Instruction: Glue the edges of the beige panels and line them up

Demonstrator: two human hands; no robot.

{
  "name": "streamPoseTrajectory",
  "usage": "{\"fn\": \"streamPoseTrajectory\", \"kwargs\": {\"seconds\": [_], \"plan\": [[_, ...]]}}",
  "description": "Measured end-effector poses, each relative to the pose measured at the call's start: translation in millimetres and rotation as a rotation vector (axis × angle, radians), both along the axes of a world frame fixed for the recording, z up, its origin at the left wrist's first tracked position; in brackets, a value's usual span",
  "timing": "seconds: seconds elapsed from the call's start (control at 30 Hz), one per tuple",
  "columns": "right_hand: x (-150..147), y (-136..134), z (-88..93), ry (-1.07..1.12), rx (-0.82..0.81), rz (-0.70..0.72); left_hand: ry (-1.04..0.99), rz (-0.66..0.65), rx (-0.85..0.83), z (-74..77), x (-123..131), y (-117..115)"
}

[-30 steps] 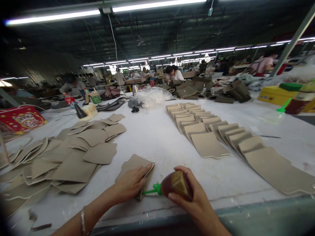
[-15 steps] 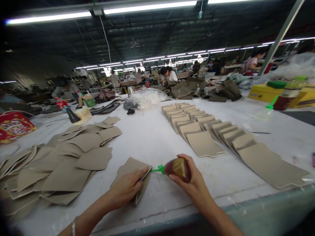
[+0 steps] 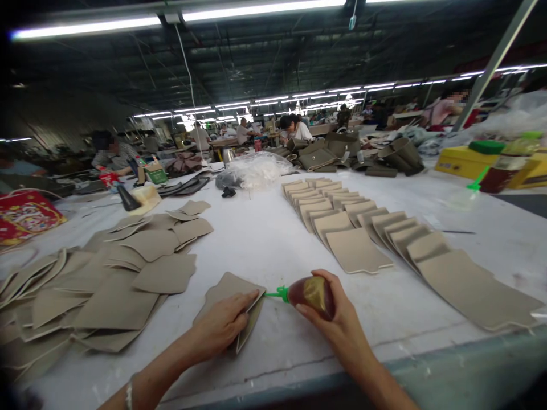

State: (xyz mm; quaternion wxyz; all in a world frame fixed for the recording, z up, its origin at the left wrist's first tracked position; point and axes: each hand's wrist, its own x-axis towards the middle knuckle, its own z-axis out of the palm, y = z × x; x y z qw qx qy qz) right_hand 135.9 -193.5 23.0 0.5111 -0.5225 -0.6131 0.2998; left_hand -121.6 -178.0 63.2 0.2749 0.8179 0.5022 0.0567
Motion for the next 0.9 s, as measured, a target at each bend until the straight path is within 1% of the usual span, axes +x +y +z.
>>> {"fn": "streamPoseTrajectory", "kwargs": {"seconds": [0.07, 0.13, 0.27, 0.37, 0.47, 0.53, 0.63, 0.73, 0.8, 0.9], "plan": [[0.1, -3.7, -0.8, 0.021, -0.037, 0.027, -0.008, -0.002, 0.007, -1.2, -0.2, -0.5], [-0.6, -3.7, 1.0, 0.037, -0.043, 0.024, -0.012, -0.004, 0.013, -2.6, -0.2, -0.6], [-3.1, 2.3, 5.6, 0.013, 0.026, -0.022, -0.001, 0.002, 0.011, -3.5, -0.1, 0.1], [-3.5, 0.2, 3.5, -0.022, 0.048, -0.041, -0.003, 0.004, 0.014, -2.5, 0.1, 0.7], [-2.3, -7.2, -0.8, -0.027, 0.016, -0.068, -0.01, 0.002, 0.029, -2.4, 0.4, 0.8], [-1.4, -9.8, -1.6, -0.006, -0.029, -0.057, -0.015, 0.001, 0.036, -2.7, 0.7, 0.7], [-0.3, -6.2, 0.8, 0.054, -0.066, -0.053, -0.025, 0.002, 0.038, -2.8, 0.9, 0.4], [0.0, -1.6, 3.1, 0.075, -0.058, -0.075, -0.032, 0.008, 0.033, -3.1, 0.3, 0.1], [-0.5, -3.7, 2.6, 0.059, -0.069, -0.062, -0.038, 0.01, 0.033, -4.4, -0.3, -0.1], [-3.1, -15.2, -0.1, 0.056, -0.122, 0.0, -0.049, 0.011, 0.039, -7.6, -0.9, -0.4]]}}
